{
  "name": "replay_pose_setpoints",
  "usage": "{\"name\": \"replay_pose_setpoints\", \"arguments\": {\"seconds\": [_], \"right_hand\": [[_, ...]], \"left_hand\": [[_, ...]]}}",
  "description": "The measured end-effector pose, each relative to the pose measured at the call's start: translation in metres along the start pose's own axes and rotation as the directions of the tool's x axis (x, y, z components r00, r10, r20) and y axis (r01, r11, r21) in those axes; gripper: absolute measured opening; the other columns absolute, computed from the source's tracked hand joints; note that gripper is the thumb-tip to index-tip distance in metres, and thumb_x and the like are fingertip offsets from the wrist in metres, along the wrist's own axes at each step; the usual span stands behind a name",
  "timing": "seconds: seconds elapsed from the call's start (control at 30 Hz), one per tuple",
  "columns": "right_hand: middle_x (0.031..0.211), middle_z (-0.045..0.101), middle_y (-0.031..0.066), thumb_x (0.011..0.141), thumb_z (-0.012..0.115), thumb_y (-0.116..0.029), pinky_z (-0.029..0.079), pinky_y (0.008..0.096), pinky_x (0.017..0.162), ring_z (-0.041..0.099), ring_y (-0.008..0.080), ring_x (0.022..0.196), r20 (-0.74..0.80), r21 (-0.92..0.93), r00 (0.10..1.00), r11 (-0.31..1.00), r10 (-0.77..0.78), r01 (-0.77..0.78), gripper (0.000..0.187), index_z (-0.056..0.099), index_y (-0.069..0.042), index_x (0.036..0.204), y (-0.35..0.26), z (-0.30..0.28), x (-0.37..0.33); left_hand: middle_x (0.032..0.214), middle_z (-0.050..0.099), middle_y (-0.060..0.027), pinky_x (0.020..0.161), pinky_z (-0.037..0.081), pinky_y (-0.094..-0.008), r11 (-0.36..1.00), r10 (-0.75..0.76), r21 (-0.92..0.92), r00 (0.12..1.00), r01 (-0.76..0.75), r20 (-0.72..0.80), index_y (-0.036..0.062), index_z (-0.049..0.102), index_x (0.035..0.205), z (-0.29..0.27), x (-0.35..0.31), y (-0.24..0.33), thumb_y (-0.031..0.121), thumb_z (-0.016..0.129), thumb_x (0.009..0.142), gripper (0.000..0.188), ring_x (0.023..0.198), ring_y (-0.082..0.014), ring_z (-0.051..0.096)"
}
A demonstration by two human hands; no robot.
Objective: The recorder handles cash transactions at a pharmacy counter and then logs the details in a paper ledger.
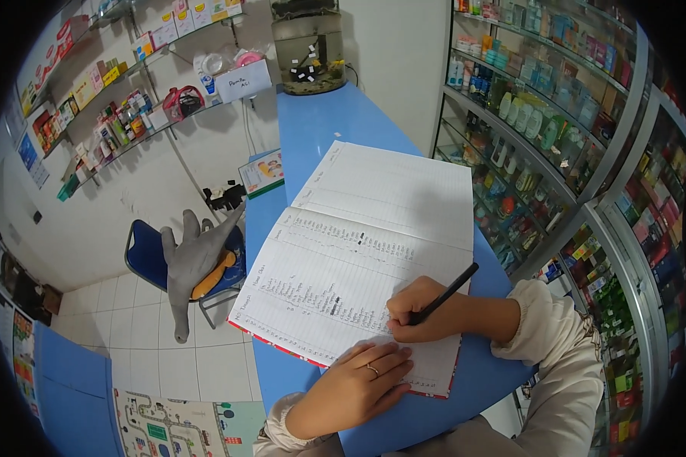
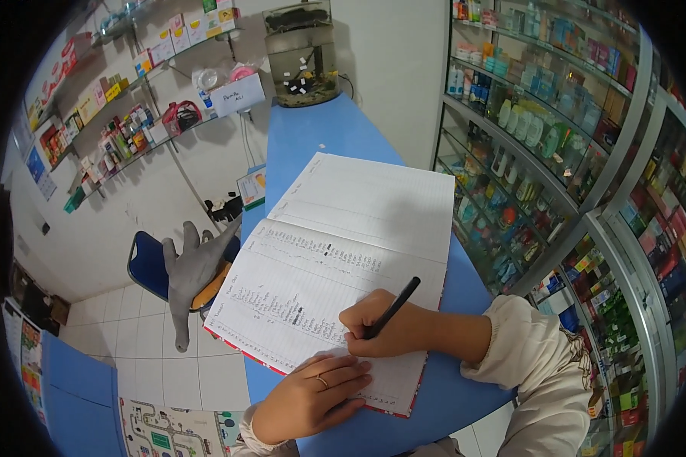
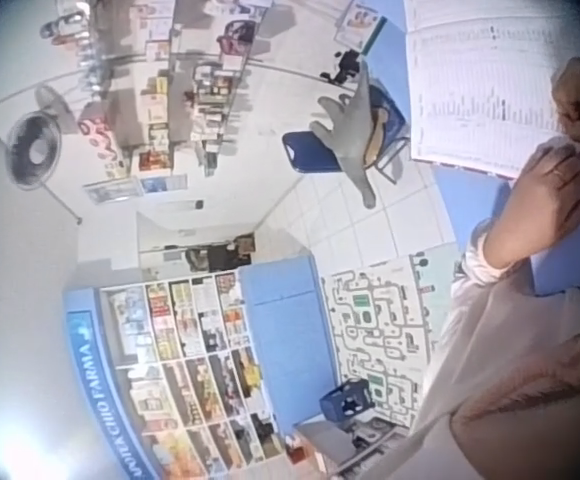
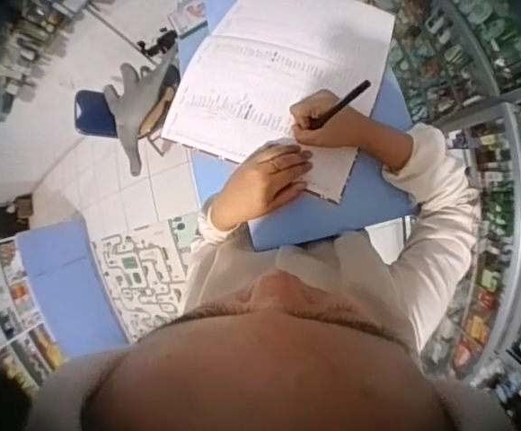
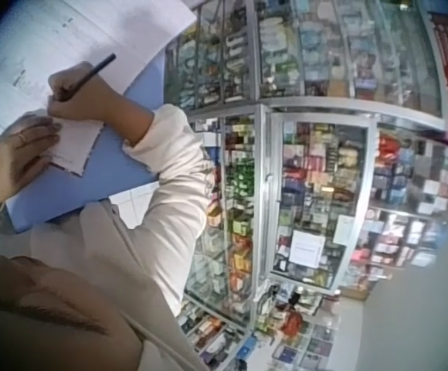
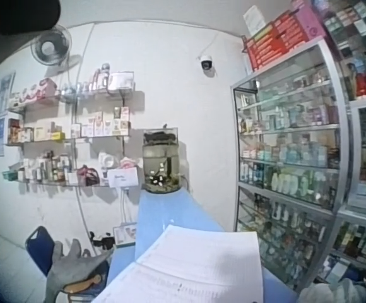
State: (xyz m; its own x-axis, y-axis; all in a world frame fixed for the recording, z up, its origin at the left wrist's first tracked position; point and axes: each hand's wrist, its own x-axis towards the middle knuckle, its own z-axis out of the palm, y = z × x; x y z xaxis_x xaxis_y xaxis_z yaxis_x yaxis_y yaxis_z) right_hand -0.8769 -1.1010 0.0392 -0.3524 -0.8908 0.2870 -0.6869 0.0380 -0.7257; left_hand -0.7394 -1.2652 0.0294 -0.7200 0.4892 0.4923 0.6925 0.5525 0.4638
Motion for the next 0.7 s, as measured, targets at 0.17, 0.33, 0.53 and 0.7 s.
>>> {"name": "replay_pose_setpoints", "arguments": {"seconds": [0.17, 0.33, 0.53, 0.7], "right_hand": [[0.048, 0.045, 0.0043, 0.075, 0.065, -0.006, 0.032, 0.0279, 0.04, 0.042, 0.0134, 0.04, -0.029, -0.039, 0.999, 0.999, 0.024, -0.025, 0.032, 0.039, -0.006, 0.056, -0.0045, -0.0018, -0.0019], [0.047, 0.045, 0.0042, 0.075, 0.064, -0.005, 0.032, 0.0275, 0.04, 0.042, 0.013, 0.04, -0.011, -0.009, 0.999, 0.999, 0.031, -0.031, 0.032, 0.039, -0.005, 0.055, -0.0038, -0.0018, -0.0004], [0.047, 0.044, 0.0042, 0.074, 0.064, -0.005, 0.033, 0.0273, 0.041, 0.043, 0.0138, 0.039, -0.02, -0.038, 0.999, 0.999, 0.034, -0.035, 0.031, 0.04, -0.005, 0.055, -0.003, -0.0013, -0.001], [0.047, 0.045, 0.0043, 0.073, 0.065, -0.005, 0.033, 0.0272, 0.041, 0.042, 0.0136, 0.039, -0.001, -0.027, 0.998, 0.997, 0.066, -0.066, 0.03, 0.04, -0.005, 0.055, -0.0045, -0.0017, -0.0017]], "left_hand": [[0.108, 0.064, -0.0106, 0.087, 0.048, -0.037, 1.0, 0.003, -0.016, 1.0, -0.003, -0.016, 0.0003, 0.066, 0.101, 0.0017, 0.0012, 0.0007, 0.014, 0.072, 0.074, 0.03, 0.103, -0.0254, 0.059], [0.108, 0.064, -0.0107, 0.087, 0.048, -0.0372, 1.0, -0.004, -0.022, 1.0, 0.004, -0.022, 0.0001, 0.066, 0.1, 0.0013, -0.0003, -0.0002, 0.014, 0.072, 0.074, 0.03, 0.103, -0.0256, 0.059], [0.108, 0.064, -0.0109, 0.087, 0.048, -0.0372, 1.0, 0.004, -0.023, 1.0, -0.005, -0.017, 0.0001, 0.066, 0.101, 0.0007, 0.0003, -0.0006, 0.014, 0.072, 0.075, 0.03, 0.103, -0.0258, 0.059], [0.108, 0.064, -0.0105, 0.088, 0.048, -0.0372, 0.999, 0.012, -0.042, 1.0, -0.013, -0.021, 0.0007, 0.066, 0.101, 0.0017, 0.0002, -0.0022, 0.013, 0.072, 0.074, 0.03, 0.102, -0.0258, 0.06]]}}
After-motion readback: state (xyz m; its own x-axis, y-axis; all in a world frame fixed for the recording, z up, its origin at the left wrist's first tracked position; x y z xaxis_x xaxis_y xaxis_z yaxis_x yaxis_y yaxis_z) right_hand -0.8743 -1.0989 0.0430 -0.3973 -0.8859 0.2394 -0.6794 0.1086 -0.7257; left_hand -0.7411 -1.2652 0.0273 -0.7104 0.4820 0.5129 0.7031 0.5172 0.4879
